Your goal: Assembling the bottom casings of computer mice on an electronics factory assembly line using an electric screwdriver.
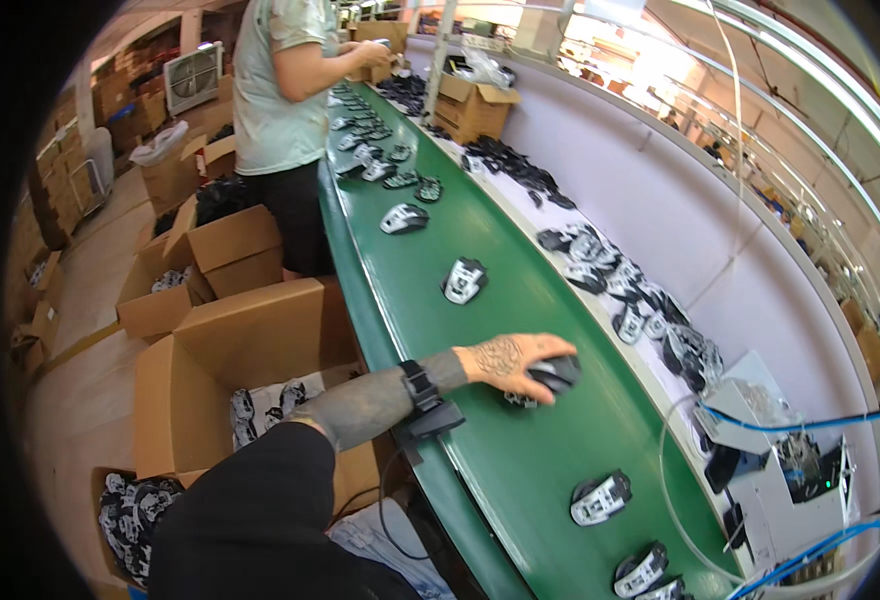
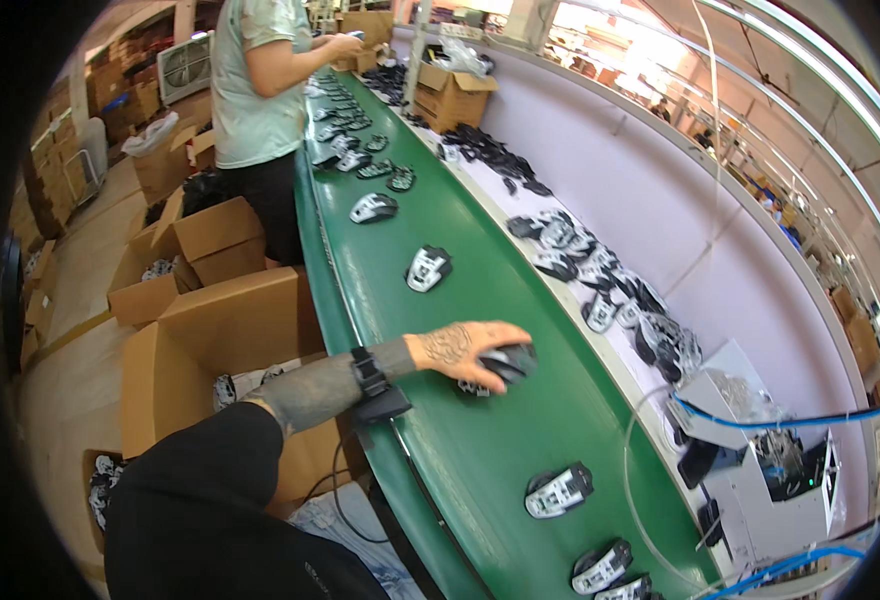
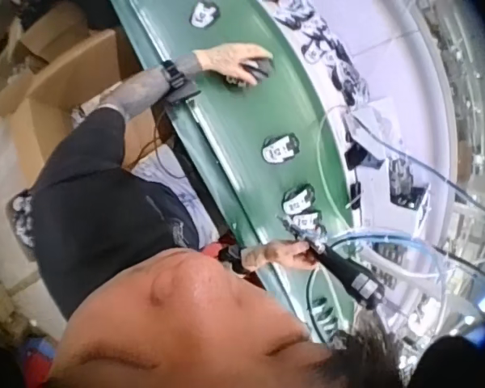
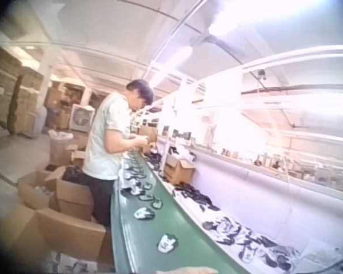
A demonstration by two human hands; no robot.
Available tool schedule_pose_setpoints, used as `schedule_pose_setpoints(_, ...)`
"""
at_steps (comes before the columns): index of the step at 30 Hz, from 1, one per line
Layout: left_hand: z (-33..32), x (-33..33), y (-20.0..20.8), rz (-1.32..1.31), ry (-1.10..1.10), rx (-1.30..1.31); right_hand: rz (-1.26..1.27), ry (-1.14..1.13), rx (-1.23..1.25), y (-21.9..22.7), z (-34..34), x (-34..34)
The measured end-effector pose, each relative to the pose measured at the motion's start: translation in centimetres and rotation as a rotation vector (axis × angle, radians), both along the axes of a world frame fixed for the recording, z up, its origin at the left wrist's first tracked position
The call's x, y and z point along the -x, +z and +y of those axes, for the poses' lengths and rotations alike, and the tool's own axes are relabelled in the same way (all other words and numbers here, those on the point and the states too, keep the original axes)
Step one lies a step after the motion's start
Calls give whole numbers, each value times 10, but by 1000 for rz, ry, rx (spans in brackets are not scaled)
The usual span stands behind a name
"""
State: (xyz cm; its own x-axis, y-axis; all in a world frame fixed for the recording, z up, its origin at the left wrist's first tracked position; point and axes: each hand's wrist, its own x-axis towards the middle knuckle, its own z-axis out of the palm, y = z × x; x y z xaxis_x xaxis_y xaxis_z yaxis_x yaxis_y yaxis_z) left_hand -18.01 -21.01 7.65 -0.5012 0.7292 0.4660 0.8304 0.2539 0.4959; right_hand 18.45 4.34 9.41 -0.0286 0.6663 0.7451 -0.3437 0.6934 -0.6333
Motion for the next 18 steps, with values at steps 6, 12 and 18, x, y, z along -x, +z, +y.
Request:
schedule_pose_setpoints(6, 10, 8, 3, -108, -276, 364, 31, 18, -27, 5, 4, -2)
schedule_pose_setpoints(12, 11, -26, 6, 128, 36, 401, 115, -2, 32, 2, 6, 7)
schedule_pose_setpoints(18, -53, 77, 10, 183, 846, 20, 105, -14, 0, 14, -6, 21)
